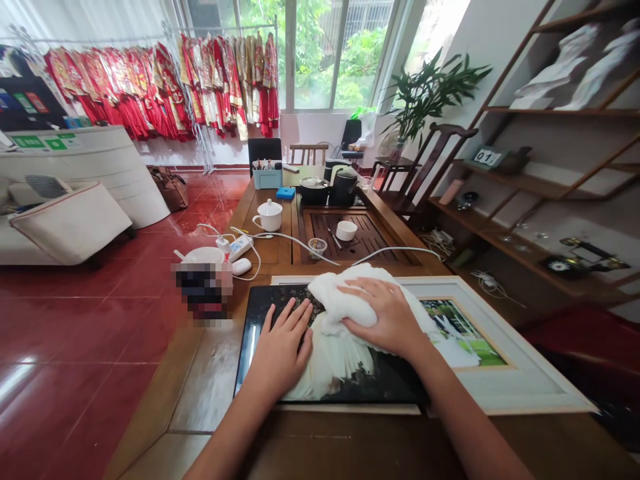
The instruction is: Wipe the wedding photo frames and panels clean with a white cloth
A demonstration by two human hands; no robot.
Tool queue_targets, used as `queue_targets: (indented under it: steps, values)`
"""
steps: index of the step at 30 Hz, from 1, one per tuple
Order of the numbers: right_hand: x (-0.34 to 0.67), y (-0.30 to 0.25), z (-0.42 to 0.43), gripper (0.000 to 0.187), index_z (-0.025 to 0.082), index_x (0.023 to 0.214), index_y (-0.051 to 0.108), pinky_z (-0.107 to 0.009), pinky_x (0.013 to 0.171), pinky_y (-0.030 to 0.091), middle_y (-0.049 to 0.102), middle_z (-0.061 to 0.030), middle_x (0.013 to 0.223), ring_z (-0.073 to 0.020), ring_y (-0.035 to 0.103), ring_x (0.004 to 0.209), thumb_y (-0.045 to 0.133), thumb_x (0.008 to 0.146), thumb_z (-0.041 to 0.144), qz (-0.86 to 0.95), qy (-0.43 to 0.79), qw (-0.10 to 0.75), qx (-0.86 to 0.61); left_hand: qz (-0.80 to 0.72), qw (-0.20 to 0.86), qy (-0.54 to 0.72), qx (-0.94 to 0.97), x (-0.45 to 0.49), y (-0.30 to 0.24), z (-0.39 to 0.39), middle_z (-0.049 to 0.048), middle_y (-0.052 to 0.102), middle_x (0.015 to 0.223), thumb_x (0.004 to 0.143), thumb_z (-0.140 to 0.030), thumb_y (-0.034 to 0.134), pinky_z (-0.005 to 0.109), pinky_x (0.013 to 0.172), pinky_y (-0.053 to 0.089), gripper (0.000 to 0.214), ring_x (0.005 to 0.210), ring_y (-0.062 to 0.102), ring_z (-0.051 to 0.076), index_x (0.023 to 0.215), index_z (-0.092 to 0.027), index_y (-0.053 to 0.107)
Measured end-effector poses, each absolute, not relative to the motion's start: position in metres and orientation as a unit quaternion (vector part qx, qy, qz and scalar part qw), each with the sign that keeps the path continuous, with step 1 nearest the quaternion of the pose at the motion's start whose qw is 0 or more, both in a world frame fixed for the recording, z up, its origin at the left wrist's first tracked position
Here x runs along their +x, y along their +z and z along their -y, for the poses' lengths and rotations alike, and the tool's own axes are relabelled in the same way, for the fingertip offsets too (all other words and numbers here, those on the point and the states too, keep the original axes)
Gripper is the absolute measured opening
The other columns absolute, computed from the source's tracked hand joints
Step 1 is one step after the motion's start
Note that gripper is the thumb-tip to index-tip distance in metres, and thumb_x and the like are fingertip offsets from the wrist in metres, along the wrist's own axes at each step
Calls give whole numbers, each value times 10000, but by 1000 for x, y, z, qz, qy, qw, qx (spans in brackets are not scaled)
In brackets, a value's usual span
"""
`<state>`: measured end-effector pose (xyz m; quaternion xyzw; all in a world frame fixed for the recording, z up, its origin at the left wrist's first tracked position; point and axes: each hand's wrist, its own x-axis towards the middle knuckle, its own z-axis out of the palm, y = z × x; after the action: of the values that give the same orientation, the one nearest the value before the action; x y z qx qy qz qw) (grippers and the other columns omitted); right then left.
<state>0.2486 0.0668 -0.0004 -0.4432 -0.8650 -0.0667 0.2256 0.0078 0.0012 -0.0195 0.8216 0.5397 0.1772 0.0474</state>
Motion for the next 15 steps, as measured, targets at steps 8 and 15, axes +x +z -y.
queue_targets:
  steps: [8, 15]
  values:
    - [262, -4, -10, 622, 362, 1351, 507, -529, 1036, 284, 535, 7, 1404, -313, 470, 1281, 642, 752, 459, 902, -56, 176, -391, -539, 47, 182, 821, 7, -20, -2, -4, 400, 1523, 984, -262, 400, 536, 1169, 253, 469, 1430, 320, 233, 1453, -267, 412]
    - [272, -5, 26, 708, 363, 1382, 488, -531, 1042, 286, 527, -1, 1412, -334, 491, 1262, 665, 702, 446, 914, -57, 166, -364, -539, 55, 173, 822, 8, -18, -1, -4, 393, 1526, 992, -264, 382, 560, 1168, 239, 462, 1436, 305, 232, 1453, -252, 408]
